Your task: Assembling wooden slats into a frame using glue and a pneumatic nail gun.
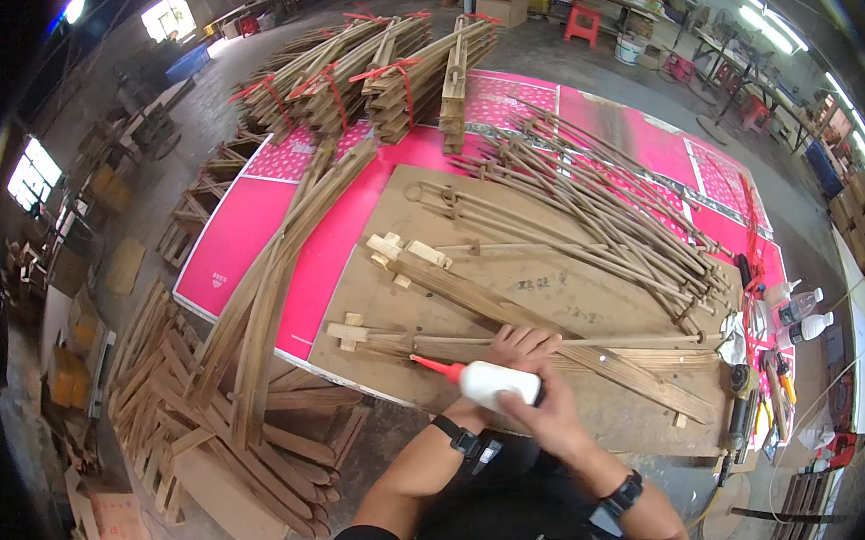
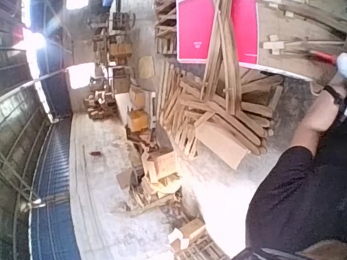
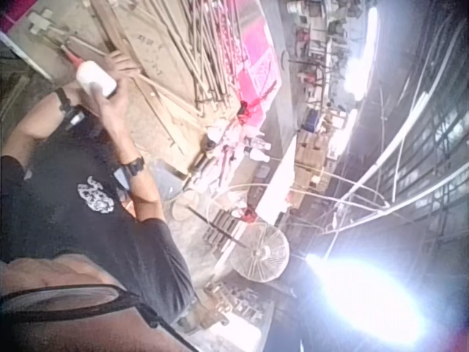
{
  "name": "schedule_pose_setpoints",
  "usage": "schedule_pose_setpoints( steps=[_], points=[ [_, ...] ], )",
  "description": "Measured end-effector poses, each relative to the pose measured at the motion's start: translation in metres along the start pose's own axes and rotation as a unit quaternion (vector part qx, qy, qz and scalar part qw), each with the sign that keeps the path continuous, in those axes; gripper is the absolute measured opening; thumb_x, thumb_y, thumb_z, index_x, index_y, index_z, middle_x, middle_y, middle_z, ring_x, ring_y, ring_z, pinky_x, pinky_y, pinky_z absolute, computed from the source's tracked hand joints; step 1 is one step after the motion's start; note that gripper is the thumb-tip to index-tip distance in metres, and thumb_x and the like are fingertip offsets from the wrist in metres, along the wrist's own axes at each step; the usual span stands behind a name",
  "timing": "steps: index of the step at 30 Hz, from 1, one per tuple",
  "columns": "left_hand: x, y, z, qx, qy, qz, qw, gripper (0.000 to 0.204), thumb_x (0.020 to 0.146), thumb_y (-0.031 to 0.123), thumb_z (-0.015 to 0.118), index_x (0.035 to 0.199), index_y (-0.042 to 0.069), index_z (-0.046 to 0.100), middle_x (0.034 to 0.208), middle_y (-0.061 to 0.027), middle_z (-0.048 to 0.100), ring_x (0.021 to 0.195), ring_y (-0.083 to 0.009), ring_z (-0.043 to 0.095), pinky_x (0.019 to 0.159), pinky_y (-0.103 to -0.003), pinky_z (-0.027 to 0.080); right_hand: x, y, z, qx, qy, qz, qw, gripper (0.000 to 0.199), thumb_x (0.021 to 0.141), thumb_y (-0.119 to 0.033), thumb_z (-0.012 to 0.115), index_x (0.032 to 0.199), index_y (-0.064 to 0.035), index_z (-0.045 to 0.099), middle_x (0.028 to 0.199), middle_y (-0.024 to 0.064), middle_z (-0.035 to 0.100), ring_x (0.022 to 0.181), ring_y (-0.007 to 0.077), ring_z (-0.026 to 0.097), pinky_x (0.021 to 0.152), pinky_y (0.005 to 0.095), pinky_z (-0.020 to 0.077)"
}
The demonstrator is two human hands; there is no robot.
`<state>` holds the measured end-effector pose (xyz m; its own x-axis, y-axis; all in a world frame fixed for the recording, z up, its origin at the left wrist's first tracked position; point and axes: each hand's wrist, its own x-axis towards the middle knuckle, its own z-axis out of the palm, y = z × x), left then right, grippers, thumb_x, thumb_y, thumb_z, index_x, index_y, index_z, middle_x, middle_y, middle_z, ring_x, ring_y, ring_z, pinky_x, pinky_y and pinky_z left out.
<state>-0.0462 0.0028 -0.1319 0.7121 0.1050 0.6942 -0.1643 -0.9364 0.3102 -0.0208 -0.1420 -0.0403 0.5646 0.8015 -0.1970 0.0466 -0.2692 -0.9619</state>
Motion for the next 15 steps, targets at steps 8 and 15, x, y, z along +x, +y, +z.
schedule_pose_setpoints(
  steps=[8,15],
  points=[
    [-0.005,0.007,0.009,-0.008,0.023,-0.024,0.999,0.028,0.088,0.016,0.064,0.116,0.015,0.070,0.104,-0.0039,0.069,0.099,-0.0242,0.066,0.085,-0.041,0.049,-0.075,0.016,-0.104,0.477,0.099,-0.016,0.873,0.072,0.081,-0.030,0.085,0.139,-0.0011,0.054,0.130,0.0153,0.065,0.121,0.0312,0.063,0.110,0.0467,0.0494],
    [0.000,0.010,-0.004,0.028,-0.015,-0.023,0.999,0.019,0.088,0.016,0.072,0.106,0.016,0.077,0.093,-0.0022,0.068,0.090,-0.0244,0.065,0.079,-0.041,0.050,-0.114,0.048,-0.126,0.258,0.169,0.052,0.950,0.055,0.086,-0.008,0.081,0.136,0.0007,0.060,0.117,0.0081,0.071,0.110,0.0202,0.069,0.097,0.0358,0.0560]
  ],
)
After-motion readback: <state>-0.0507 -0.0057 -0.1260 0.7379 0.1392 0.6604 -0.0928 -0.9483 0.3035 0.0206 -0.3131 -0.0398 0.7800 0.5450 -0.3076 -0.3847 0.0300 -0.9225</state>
